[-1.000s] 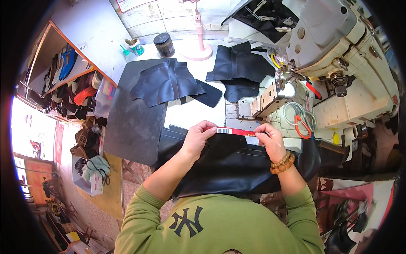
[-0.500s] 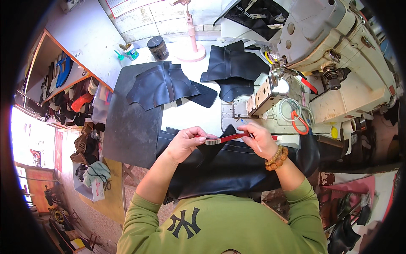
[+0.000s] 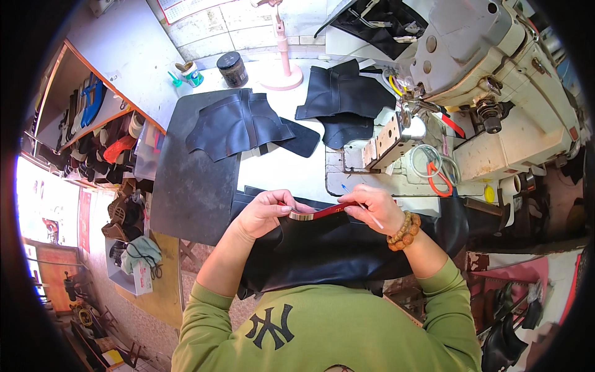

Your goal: The person measures and marks a large black leather sheet on a worktable using a red ruler and a white marking pen. They repeatedly reposition the ruler and draw straight lines across the leather surface.

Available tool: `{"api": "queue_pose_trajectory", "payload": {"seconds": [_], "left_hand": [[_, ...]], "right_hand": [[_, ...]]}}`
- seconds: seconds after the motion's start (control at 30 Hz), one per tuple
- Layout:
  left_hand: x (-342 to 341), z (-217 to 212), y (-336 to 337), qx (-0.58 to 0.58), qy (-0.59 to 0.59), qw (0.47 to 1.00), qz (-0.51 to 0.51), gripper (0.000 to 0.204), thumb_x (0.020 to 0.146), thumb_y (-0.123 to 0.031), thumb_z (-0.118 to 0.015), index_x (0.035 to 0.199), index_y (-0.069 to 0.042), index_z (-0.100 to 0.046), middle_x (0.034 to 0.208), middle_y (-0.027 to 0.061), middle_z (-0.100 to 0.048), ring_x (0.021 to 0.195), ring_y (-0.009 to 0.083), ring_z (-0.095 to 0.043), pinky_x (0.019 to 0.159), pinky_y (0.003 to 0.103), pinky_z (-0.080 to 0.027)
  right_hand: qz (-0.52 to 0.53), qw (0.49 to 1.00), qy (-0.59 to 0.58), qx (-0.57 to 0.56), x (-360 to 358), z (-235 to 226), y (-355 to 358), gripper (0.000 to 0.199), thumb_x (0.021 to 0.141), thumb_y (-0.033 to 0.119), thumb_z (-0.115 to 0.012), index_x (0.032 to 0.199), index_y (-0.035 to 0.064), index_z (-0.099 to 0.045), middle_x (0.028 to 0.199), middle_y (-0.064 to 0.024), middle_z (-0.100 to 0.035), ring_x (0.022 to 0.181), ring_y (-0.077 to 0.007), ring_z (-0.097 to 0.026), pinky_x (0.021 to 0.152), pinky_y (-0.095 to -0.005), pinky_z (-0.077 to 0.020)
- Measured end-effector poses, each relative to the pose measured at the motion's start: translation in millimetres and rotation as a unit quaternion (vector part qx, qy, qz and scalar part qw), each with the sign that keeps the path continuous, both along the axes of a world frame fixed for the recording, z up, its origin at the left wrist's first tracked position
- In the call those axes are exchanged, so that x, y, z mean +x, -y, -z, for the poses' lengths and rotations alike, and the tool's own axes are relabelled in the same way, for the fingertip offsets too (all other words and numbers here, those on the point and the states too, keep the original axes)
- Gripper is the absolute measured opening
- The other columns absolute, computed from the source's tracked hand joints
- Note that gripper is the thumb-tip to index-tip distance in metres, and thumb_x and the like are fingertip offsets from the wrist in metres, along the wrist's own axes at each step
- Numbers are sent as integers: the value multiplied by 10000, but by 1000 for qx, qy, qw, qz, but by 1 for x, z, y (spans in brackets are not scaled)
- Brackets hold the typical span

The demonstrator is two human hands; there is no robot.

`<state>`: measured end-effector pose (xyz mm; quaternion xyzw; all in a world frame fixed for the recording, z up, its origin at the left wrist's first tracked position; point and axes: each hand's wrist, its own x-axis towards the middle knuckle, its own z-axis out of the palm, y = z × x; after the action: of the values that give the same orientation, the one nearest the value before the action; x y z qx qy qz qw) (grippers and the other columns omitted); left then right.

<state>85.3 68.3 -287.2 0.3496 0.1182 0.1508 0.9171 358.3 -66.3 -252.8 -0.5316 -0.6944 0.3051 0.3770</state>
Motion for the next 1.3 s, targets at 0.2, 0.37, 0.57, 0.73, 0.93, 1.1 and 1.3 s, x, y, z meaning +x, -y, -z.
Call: {"api": "queue_pose_trajectory", "payload": {"seconds": [0.2,0.37,0.57,0.73,0.93,1.1,1.3], "left_hand": [[-2,4,2,-30,27,999,12,75,918,-45,-616,970,10,-616,1213,340,-623,1061,307,-675,989,379,-485],[-3,-26,-6,252,-204,945,-46,185,944,-155,-643,995,19,-679,1265,216,-646,1157,230,-627,1016,366,-466],[37,-69,32,809,-277,504,-121,330,768,-324,-790,1012,-118,-707,1159,64,-664,1140,267,-598,1088,572,-366],[65,-68,29,736,-315,596,-68,200,840,-244,-735,922,-63,-708,773,68,-661,840,252,-652,811,422,-491],[58,-59,23,527,-367,760,-100,168,925,-167,-684,939,0,-694,672,50,-593,646,115,-508,621,281,-435],[53,-48,18,410,-335,843,-92,168,944,-145,-675,936,22,-693,746,-39,-577,706,58,-478,628,238,-405],[48,-43,16,376,-332,861,-87,150,945,-129,-678,939,18,-704,751,-54,-575,694,42,-466,614,217,-381]], "right_hand": [[-11,999,-31,-41,-4,4,-5,110,863,44,-698,958,-2,-667,820,-88,-592,725,-204,-567,647,-299,-445],[-2,1000,8,-25,-8,4,-7,101,859,87,-690,922,18,-651,836,-105,-618,737,-269,-605,651,-351,-477],[-2,993,115,-9,-22,-8,-17,107,855,125,-690,913,47,-644,858,-114,-634,776,-321,-632,661,-401,-497],[21,994,97,43,-21,-22,-23,122,866,152,-692,925,55,-646,856,-115,-631,772,-326,-631,666,-399,-498],[133,990,44,6,-5,-34,-8,116,891,150,-672,915,36,-673,834,-123,-648,738,-297,-641,658,-360,-502],[132,988,-35,-72,3,-31,-1,138,904,140,-651,901,3,-663,742,-97,-622,657,-184,-585,615,-310,-464],[105,982,-52,-151,8,-25,-1,162,893,160,-658,922,1,-666,742,-105,-625,648,-182,-581,613,-315,-460]]}}
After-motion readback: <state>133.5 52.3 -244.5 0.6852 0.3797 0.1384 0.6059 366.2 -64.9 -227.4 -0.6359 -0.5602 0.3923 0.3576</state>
